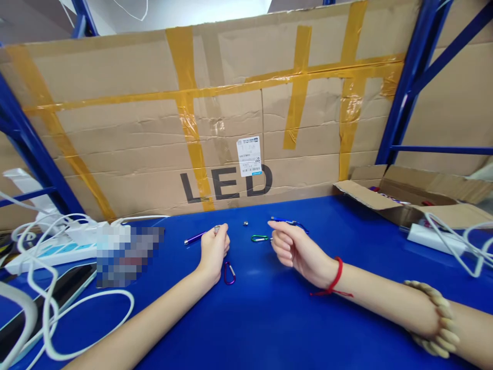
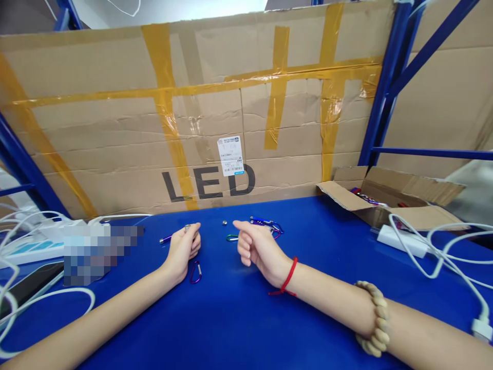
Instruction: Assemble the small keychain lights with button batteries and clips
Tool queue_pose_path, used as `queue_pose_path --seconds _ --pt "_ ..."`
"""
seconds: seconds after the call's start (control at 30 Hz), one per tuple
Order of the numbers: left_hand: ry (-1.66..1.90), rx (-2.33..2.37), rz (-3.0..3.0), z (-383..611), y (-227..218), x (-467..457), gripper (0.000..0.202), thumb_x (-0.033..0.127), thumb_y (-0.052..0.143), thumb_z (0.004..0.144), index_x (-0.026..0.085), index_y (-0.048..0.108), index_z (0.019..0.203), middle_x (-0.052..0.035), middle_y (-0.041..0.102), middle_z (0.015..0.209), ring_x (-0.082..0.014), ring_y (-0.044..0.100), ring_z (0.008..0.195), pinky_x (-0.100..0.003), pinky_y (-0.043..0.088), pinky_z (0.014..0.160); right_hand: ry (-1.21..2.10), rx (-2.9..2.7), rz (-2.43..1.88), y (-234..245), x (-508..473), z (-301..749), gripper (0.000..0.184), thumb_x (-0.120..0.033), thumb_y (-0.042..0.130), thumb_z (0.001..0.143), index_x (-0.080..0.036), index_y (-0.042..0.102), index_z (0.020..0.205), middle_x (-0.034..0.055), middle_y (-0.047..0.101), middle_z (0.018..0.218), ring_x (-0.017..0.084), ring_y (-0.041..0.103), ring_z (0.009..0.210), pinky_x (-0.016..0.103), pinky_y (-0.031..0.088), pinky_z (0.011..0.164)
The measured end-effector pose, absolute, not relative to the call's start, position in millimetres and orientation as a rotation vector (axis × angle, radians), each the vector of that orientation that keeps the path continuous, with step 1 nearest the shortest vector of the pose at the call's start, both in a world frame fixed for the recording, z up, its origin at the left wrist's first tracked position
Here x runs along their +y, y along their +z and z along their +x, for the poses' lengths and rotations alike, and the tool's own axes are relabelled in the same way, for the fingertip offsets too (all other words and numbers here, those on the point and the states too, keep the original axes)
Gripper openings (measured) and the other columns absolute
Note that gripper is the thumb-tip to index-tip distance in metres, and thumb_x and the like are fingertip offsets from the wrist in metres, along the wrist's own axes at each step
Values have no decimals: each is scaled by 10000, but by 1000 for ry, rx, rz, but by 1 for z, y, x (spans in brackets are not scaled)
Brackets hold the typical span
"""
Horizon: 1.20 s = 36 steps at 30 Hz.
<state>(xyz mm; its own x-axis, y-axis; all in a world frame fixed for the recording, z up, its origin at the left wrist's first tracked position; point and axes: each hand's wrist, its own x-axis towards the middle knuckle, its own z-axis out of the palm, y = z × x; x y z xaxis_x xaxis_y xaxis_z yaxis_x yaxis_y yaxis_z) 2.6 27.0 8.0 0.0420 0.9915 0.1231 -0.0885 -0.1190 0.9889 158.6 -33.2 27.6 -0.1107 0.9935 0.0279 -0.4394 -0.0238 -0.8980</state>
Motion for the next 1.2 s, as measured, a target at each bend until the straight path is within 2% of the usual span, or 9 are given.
queue_pose_path --seconds 0.27,0.6,1.2 --pt "1289 1049 1310 2 5 28 415 347 520 717 185 270 428 80 247 356 -26 200 326 -160 126 342 1729 -1015 -763 23 -39 160 435 -288 620 697 -181 284 443 -94 293 350 21 239 294 142 206 271" --pt "1286 1056 1337 4 5 28 427 356 531 717 180 294 407 73 256 355 -32 212 324 -167 145 343 1763 -1094 -762 27 -45 156 439 -271 622 703 -183 293 426 -91 301 331 24 257 284 141 228 264" --pt "1247 1061 1315 4 7 26 423 336 512 731 185 287 407 74 246 347 -33 196 324 -176 117 349 1794 -1040 -800 25 -40 158 439 -270 599 714 -178 262 448 -92 272 359 18 215 311 144 154 291"
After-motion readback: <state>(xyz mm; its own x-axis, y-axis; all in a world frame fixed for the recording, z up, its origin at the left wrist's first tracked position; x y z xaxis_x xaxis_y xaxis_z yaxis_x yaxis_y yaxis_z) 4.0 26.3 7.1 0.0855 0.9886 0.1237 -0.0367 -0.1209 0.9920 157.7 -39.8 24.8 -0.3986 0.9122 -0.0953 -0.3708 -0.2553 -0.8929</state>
